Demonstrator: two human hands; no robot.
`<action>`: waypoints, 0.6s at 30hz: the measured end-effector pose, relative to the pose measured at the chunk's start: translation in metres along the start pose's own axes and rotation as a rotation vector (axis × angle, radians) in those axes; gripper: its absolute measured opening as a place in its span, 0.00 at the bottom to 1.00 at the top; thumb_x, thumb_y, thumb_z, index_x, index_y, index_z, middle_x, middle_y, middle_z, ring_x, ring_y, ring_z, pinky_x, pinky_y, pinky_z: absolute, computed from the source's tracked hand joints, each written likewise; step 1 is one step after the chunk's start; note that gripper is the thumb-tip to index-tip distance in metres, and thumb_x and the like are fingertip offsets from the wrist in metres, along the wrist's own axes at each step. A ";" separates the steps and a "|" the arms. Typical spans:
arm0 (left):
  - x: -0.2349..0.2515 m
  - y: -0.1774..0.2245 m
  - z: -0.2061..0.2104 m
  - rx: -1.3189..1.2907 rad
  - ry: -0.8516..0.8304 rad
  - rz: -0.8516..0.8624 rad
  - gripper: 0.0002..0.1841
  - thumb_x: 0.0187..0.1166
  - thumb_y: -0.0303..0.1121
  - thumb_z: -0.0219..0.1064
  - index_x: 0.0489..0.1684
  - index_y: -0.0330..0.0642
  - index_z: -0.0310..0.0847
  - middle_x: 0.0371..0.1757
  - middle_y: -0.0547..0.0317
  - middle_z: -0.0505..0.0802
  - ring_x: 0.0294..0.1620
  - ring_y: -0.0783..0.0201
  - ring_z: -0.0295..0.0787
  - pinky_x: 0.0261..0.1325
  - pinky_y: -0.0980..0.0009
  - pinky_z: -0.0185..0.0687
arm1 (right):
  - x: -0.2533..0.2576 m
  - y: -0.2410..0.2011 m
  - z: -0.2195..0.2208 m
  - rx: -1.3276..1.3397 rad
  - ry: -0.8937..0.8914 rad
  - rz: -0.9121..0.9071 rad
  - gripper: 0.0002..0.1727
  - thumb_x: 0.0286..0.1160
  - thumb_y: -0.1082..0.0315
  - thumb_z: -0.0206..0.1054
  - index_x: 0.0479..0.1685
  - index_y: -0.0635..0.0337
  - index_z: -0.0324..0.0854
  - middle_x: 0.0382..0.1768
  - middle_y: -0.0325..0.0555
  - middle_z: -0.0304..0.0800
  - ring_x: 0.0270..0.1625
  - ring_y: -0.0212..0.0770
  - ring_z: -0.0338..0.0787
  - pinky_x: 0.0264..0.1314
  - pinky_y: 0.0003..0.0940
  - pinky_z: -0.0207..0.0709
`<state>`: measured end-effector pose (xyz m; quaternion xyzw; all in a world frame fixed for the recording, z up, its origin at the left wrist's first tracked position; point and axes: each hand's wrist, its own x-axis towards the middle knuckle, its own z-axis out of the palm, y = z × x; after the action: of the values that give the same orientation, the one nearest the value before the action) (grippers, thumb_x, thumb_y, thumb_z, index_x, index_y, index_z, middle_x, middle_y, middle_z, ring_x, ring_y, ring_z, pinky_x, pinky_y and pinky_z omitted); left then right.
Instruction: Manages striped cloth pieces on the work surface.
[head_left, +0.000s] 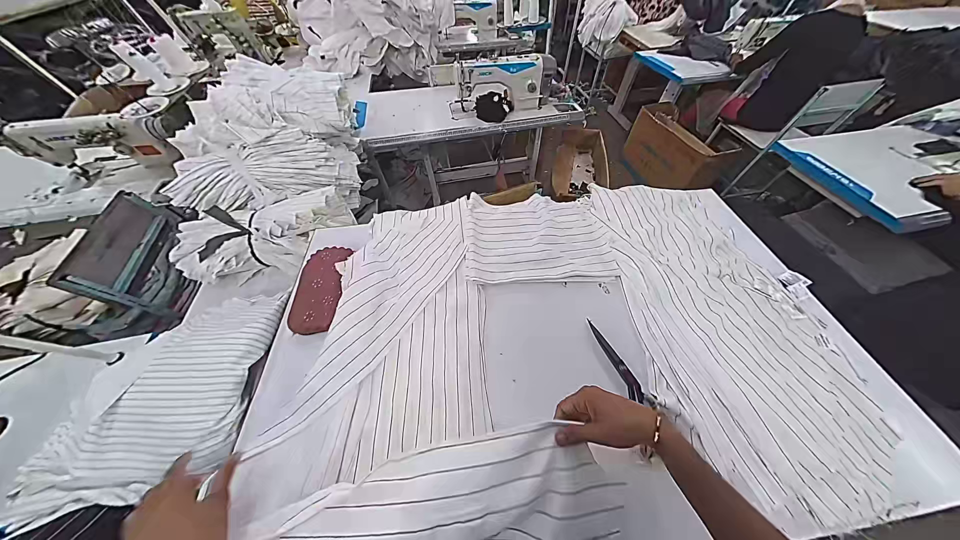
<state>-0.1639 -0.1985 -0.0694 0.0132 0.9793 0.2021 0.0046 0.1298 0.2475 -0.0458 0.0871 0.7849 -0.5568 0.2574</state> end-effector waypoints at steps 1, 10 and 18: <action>0.013 0.023 0.030 -0.050 0.015 0.162 0.34 0.82 0.48 0.66 0.77 0.25 0.73 0.71 0.16 0.79 0.75 0.17 0.71 0.74 0.20 0.57 | 0.009 0.013 0.002 0.006 0.128 0.090 0.18 0.84 0.57 0.65 0.45 0.67 0.86 0.31 0.46 0.86 0.34 0.34 0.82 0.43 0.36 0.75; 0.075 0.316 0.189 0.020 -0.325 0.694 0.21 0.86 0.30 0.59 0.74 0.31 0.78 0.79 0.31 0.79 0.81 0.32 0.72 0.80 0.36 0.63 | 0.020 0.060 0.054 0.553 0.905 -0.060 0.05 0.66 0.76 0.75 0.39 0.63 0.93 0.35 0.34 0.97 0.40 0.20 0.92 0.51 0.22 0.86; 0.047 0.327 0.084 -0.814 -0.602 0.352 0.09 0.84 0.30 0.67 0.48 0.32 0.85 0.30 0.62 0.91 0.28 0.76 0.85 0.37 0.77 0.82 | 0.016 0.035 0.108 1.100 1.207 -0.163 0.17 0.87 0.77 0.52 0.45 0.59 0.90 0.41 0.31 0.98 0.40 0.18 0.92 0.50 0.18 0.84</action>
<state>-0.2017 0.1365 -0.0172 0.2318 0.7600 0.5506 0.2559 0.1642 0.1591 -0.1096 0.4280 0.4069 -0.7364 -0.3302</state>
